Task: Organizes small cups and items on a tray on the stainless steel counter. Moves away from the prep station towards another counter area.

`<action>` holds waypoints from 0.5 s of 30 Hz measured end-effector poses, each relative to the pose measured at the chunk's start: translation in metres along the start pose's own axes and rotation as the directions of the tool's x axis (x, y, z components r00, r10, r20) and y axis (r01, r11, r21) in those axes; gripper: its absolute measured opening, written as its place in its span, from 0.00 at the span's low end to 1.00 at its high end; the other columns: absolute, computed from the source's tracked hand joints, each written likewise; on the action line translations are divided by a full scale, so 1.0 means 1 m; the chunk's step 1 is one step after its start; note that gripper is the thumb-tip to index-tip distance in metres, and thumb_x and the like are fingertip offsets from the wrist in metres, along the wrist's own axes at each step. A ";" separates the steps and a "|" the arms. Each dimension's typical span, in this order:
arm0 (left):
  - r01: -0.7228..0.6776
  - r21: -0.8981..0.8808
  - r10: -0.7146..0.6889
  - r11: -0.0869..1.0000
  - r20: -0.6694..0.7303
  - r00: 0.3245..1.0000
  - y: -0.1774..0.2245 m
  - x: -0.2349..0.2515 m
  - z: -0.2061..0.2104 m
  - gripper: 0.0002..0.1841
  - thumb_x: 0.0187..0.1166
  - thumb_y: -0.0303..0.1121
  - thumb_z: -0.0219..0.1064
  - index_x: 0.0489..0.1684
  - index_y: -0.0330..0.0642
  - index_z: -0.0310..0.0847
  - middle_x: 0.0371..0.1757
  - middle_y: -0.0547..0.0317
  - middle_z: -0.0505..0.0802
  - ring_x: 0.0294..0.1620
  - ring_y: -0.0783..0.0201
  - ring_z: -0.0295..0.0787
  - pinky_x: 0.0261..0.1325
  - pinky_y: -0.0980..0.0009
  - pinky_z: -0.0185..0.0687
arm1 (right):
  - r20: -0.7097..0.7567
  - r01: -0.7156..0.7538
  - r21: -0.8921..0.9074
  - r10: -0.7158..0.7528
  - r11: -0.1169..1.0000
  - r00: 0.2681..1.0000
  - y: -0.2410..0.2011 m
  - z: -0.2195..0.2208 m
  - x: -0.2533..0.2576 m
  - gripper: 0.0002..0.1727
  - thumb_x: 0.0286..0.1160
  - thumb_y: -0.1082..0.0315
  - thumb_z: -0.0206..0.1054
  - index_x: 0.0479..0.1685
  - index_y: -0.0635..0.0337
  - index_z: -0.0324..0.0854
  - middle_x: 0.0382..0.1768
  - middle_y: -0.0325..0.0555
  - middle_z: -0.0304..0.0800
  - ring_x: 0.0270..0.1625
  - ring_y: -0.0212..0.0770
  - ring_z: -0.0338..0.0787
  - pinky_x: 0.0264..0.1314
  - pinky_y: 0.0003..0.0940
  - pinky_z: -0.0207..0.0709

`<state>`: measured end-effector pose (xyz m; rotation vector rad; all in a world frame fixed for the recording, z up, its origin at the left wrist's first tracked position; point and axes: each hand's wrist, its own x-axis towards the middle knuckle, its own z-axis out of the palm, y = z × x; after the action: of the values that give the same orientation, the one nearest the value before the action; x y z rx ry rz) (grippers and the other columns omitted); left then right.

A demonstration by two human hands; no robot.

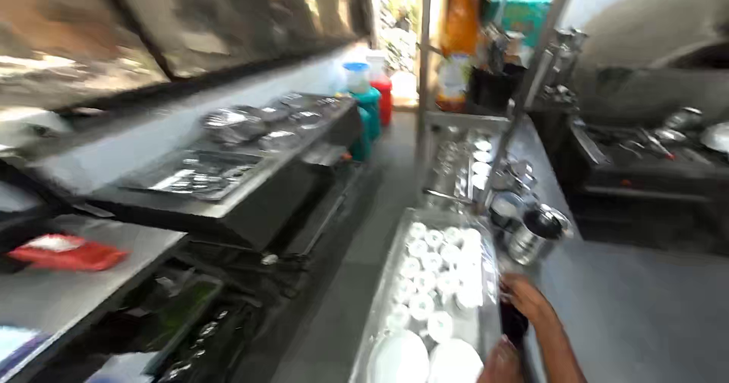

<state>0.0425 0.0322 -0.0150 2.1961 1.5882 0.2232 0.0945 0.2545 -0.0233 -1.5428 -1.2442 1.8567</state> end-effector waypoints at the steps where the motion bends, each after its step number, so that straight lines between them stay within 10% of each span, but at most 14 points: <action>1: -0.019 0.003 0.019 1.000 0.034 0.999 -0.003 0.002 0.001 0.28 0.83 0.47 0.59 0.72 0.33 0.82 0.87 0.34 0.71 0.94 0.37 0.52 0.96 0.40 0.34 | 0.005 -0.018 0.050 0.018 0.999 1.000 0.004 -0.001 0.001 0.14 0.88 0.65 0.56 0.62 0.63 0.76 0.39 0.44 0.85 0.35 0.37 0.85 0.38 0.36 0.81; 12: -0.178 0.105 0.155 0.978 0.199 0.968 -0.014 0.009 0.005 0.30 0.89 0.52 0.45 0.73 0.41 0.81 0.90 0.40 0.68 0.95 0.40 0.47 0.93 0.34 0.24 | 0.074 0.016 0.002 -0.016 1.000 0.997 0.014 0.002 0.006 0.12 0.92 0.63 0.53 0.55 0.61 0.77 0.35 0.44 0.83 0.30 0.36 0.83 0.35 0.34 0.80; 15: -0.169 -0.115 0.180 0.979 0.085 0.980 -0.020 0.015 -0.021 0.22 0.90 0.44 0.51 0.65 0.40 0.85 0.82 0.42 0.78 0.89 0.45 0.64 0.94 0.45 0.45 | 0.107 0.031 -0.042 -0.027 0.999 0.994 0.016 0.001 0.005 0.13 0.91 0.62 0.53 0.59 0.60 0.78 0.39 0.46 0.86 0.32 0.37 0.85 0.35 0.35 0.81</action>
<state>0.0223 0.0565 -0.0063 2.2284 1.3030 0.2462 0.0951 0.2501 -0.0391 -1.4566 -1.3557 1.9273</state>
